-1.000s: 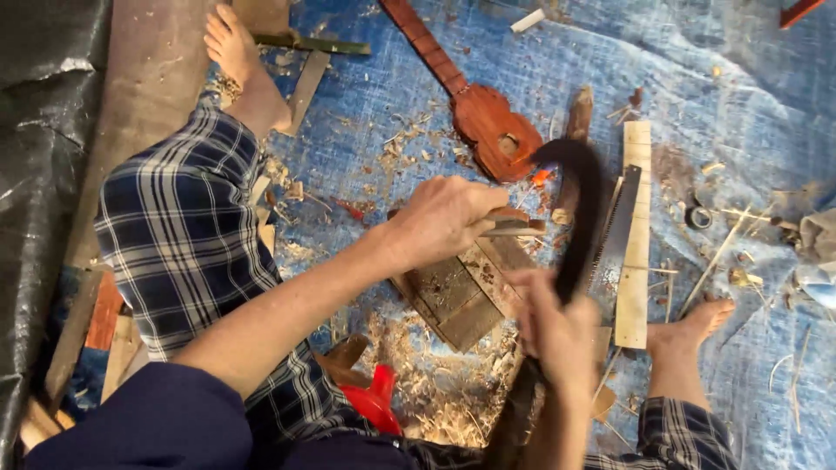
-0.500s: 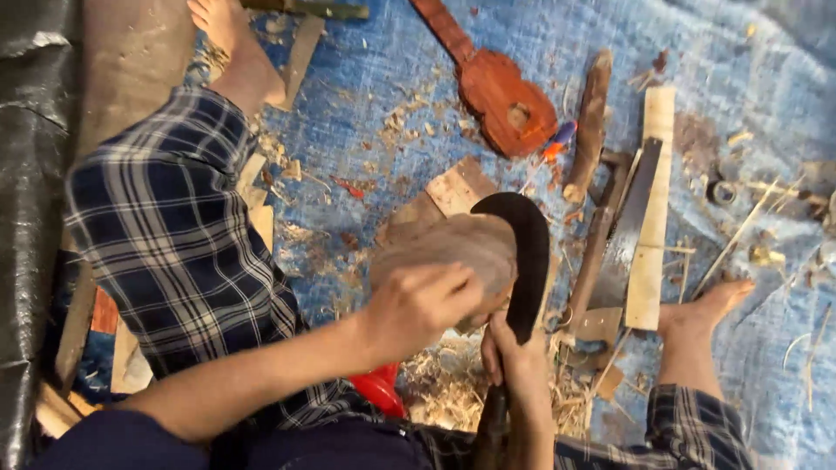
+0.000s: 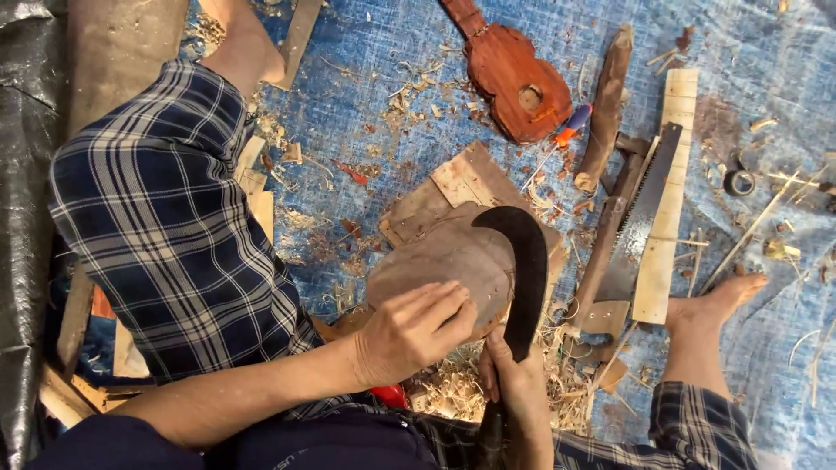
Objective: Carving and shaping a wooden component for a string instrument using a billhook
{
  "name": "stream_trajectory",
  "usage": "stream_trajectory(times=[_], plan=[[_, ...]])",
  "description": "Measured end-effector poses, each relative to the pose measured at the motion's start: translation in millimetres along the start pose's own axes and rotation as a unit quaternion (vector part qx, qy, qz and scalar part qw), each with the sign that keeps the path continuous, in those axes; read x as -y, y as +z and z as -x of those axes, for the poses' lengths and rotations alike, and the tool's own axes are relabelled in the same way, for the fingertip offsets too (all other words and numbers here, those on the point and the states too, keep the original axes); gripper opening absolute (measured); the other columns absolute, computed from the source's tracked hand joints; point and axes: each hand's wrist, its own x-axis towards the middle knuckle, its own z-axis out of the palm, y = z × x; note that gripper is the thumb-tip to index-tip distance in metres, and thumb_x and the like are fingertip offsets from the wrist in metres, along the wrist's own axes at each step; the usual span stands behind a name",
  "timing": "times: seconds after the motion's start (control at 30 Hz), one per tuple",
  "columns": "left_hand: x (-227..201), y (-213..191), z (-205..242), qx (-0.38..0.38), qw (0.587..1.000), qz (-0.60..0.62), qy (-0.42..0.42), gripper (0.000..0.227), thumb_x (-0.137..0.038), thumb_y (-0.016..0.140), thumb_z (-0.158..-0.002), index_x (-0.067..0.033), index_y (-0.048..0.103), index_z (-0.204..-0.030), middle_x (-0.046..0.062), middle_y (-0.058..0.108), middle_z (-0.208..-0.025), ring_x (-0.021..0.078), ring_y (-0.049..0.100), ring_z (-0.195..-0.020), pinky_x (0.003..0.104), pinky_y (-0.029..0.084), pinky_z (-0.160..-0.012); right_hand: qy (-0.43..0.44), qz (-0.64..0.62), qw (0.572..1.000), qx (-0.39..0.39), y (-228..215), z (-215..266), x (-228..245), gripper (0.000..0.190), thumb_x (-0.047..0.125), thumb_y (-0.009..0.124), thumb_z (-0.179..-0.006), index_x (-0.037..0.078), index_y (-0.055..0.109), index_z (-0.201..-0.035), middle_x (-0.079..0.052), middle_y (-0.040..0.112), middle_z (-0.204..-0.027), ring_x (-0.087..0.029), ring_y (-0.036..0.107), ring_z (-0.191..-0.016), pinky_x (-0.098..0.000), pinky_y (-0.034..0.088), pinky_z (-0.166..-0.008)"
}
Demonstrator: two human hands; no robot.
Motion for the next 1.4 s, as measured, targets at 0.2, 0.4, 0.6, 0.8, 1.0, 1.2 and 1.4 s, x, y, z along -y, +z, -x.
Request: stream_trajectory(times=[0.2,0.4,0.6,0.8,1.0,1.2,1.4], plan=[[22,-1,-37,-0.027,0.999,0.014,-0.045,0.011,-0.003,0.061,-0.099,-0.0058,0.064,-0.089,0.002,0.064,-0.074,0.0038,0.048,-0.048,0.014,0.043,-0.039,-0.074,0.231,0.967,-0.084,27,-32,52,0.038,0.018,0.053,-0.099,-0.002,0.076,-0.076,-0.003,0.050,-0.042,-0.015,0.046,-0.032,-0.0291,0.032,-0.030],[50,-14,-65,0.008,0.989,0.104,-0.104,0.021,0.005,0.063,-0.090,-0.0006,0.069,-0.110,0.009,0.071,-0.078,0.0095,0.054,-0.047,0.016,0.048,-0.037,-0.082,0.212,0.970,-0.080,31,-55,79,0.034,0.020,0.054,-0.099,0.000,0.075,-0.083,0.001,0.046,-0.046,-0.014,0.046,-0.036,-0.0279,0.035,-0.031],[60,-9,-62,0.017,0.988,0.108,-0.106,0.044,0.017,0.057,-0.079,-0.0039,0.070,-0.115,0.009,0.072,-0.076,0.0104,0.053,-0.046,0.016,0.050,-0.038,-0.090,0.369,0.911,-0.161,39,-16,125,0.042,0.037,0.050,-0.102,0.011,0.081,-0.089,0.001,0.051,-0.041,-0.011,0.042,-0.029,-0.0266,0.027,-0.026],[66,-11,-70,0.029,0.983,0.144,-0.110,0.027,0.007,0.060,-0.092,-0.0112,0.075,-0.105,0.011,0.073,-0.075,0.0177,0.062,-0.049,0.023,0.048,-0.044,-0.230,0.316,0.915,-0.101,33,-55,82,0.033,0.016,0.050,-0.096,0.004,0.079,-0.086,-0.032,0.065,-0.075,-0.052,0.065,-0.076,-0.0546,0.049,-0.086],[73,-27,-79,0.056,0.986,0.139,-0.079,0.022,0.004,0.066,-0.090,-0.0118,0.077,-0.101,0.009,0.072,-0.070,0.0145,0.060,-0.045,0.020,0.046,-0.041,-0.231,0.292,0.919,-0.128,31,-9,111,0.030,0.018,0.053,-0.100,0.017,0.081,-0.090,-0.004,0.048,-0.037,-0.019,0.053,-0.035,-0.0275,0.047,-0.047],[88,-17,-83,0.092,0.980,0.162,-0.065,0.023,0.009,0.064,-0.087,-0.0078,0.075,-0.097,0.012,0.071,-0.071,0.0193,0.062,-0.048,0.024,0.047,-0.043,-0.275,0.349,0.889,-0.112,36,-58,78,0.035,0.017,0.051,-0.098,0.010,0.080,-0.080,-0.021,0.063,-0.057,-0.040,0.063,-0.067,-0.0441,0.044,-0.085],[97,-5,-80,0.100,0.984,0.129,-0.066,0.021,0.011,0.065,-0.085,-0.0071,0.074,-0.091,0.010,0.070,-0.069,0.0191,0.059,-0.046,0.024,0.042,-0.041,-0.210,0.346,0.900,-0.164,36,0,115,0.028,0.024,0.054,-0.097,0.028,0.082,-0.093,-0.006,0.071,-0.058,-0.027,0.062,-0.048,-0.0355,0.049,-0.058]])
